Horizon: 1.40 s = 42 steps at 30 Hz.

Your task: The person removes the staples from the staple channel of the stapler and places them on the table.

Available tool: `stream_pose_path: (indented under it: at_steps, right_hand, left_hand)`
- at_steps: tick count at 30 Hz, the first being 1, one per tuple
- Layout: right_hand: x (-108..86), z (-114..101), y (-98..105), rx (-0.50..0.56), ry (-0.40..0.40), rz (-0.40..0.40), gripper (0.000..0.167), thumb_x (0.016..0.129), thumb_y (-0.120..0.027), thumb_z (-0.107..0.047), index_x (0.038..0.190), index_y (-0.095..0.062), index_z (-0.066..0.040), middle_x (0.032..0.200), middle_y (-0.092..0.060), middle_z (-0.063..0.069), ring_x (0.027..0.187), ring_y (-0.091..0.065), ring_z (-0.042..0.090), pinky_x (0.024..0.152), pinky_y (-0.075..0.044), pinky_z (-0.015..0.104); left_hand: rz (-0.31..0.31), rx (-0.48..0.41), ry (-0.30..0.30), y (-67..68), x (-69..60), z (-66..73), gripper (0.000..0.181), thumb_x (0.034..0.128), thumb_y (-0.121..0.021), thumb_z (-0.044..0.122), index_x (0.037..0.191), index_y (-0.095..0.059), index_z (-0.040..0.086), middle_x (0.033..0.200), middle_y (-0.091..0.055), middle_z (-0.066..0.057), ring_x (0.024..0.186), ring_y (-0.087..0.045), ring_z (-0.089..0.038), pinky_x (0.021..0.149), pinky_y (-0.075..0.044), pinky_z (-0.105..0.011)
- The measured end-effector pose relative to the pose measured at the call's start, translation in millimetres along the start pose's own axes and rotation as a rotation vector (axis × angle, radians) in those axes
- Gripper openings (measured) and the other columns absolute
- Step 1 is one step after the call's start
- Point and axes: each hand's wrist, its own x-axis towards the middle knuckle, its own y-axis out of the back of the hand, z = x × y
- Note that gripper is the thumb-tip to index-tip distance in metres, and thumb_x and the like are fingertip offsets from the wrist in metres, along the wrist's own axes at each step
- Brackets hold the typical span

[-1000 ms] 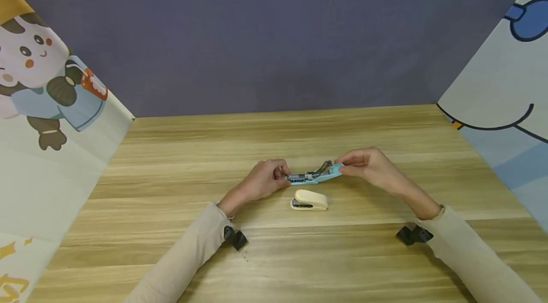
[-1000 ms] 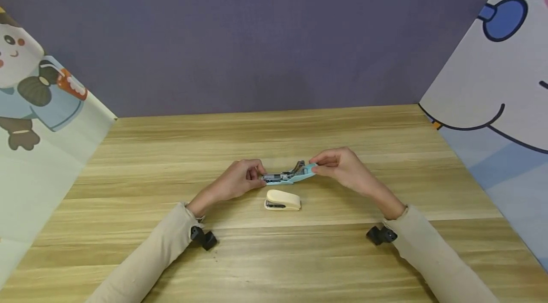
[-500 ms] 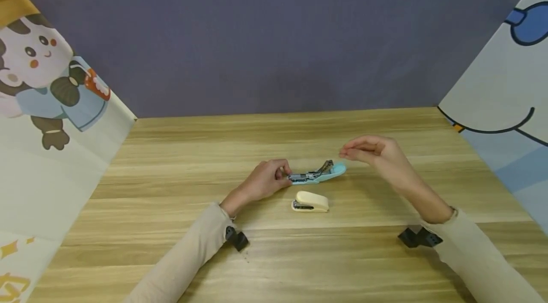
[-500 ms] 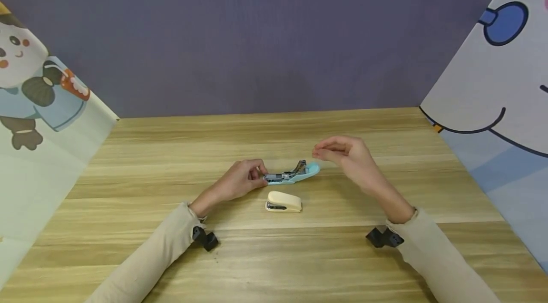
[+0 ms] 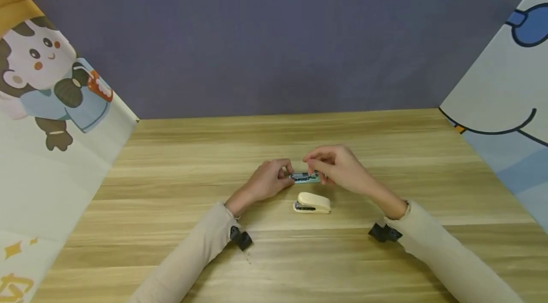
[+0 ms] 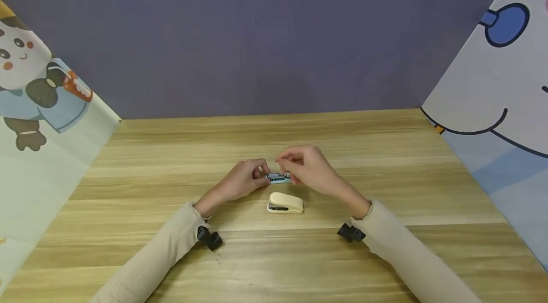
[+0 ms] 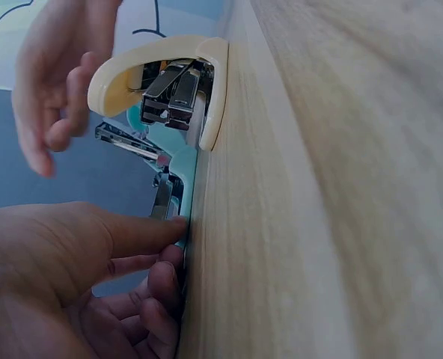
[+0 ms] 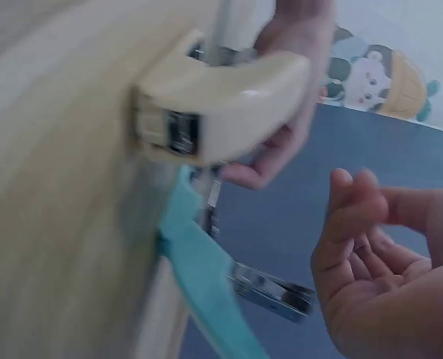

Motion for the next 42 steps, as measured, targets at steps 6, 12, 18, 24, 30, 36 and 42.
stream_pose_path:
  at_steps: [6,12,18,24,30,36,42]
  right_hand:
    - [2.7,15,-16,-0.228,-0.023,-0.031,0.022,0.102,-0.057,-0.016,0.114,-0.071,-0.004,0.072,-0.067,0.009,0.045,-0.051,0.018,0.043,-0.041,0.027]
    - [6.5,21,-22,-0.305,-0.022,-0.059,0.024,0.103,-0.056,-0.014,0.113,-0.071,0.000,0.063,-0.063,0.003,0.044,-0.044,0.010,0.044,-0.034,0.022]
    - [8.4,24,-19,-0.190,-0.126,-0.108,0.028,0.105,-0.050,-0.013,0.120,-0.067,0.003,0.059,-0.058,0.004,0.041,-0.032,0.008,0.041,-0.028,0.021]
    - [6.9,28,-15,0.083,-0.244,-0.180,0.037,0.107,-0.040,-0.012,0.134,-0.054,0.010,0.058,-0.055,0.005,0.037,-0.030,0.008,0.038,-0.027,0.023]
    - [4.2,26,-14,0.312,-0.342,-0.177,0.040,0.106,-0.038,-0.013,0.138,-0.049,0.009,0.054,-0.048,0.000,0.039,-0.029,0.007,0.039,-0.022,0.025]
    - [3.6,25,-18,0.400,-0.375,-0.172,0.039,0.105,-0.040,-0.011,0.137,-0.050,0.008,0.059,-0.052,0.001,0.040,-0.033,0.006,0.039,-0.023,0.023]
    - [1.5,22,-18,0.411,-0.381,-0.153,0.040,0.105,-0.039,-0.012,0.138,-0.048,0.010,0.061,-0.058,0.001,0.039,-0.038,0.005,0.038,-0.026,0.021]
  left_hand:
    - [-0.005,-0.011,-0.018,-0.4,-1.1,1.4,0.012,0.0906,-0.074,0.013,0.099,-0.066,0.010,0.064,-0.059,0.001,0.050,-0.047,-0.008,0.049,-0.037,-0.023]
    - [-0.004,-0.022,-0.002,1.5,-2.2,2.2,0.011,0.0913,-0.073,0.014,0.098,-0.066,0.011,0.062,-0.059,0.000,0.049,-0.044,-0.008,0.048,-0.034,-0.023]
    - [-0.005,-0.018,0.006,1.9,-3.1,2.8,0.011,0.0913,-0.073,0.014,0.098,-0.065,0.010,0.063,-0.058,0.001,0.050,-0.044,-0.007,0.048,-0.034,-0.023]
    - [-0.011,-0.022,0.002,1.1,-2.7,2.7,0.011,0.0914,-0.073,0.014,0.098,-0.065,0.010,0.063,-0.058,0.000,0.050,-0.044,-0.008,0.048,-0.034,-0.023]
    - [0.000,-0.016,0.006,1.4,-2.6,2.5,0.012,0.0906,-0.074,0.013,0.097,-0.064,0.011,0.064,-0.059,0.001,0.052,-0.047,-0.008,0.050,-0.036,-0.023]
    - [-0.006,-0.024,-0.001,1.8,-3.0,2.8,0.011,0.0910,-0.073,0.011,0.097,-0.064,0.010,0.063,-0.058,-0.001,0.050,-0.045,-0.008,0.049,-0.034,-0.022]
    - [-0.005,-0.020,-0.001,1.6,-2.4,3.6,0.011,0.0906,-0.074,0.011,0.097,-0.065,0.010,0.064,-0.059,-0.001,0.050,-0.045,-0.008,0.049,-0.034,-0.022]
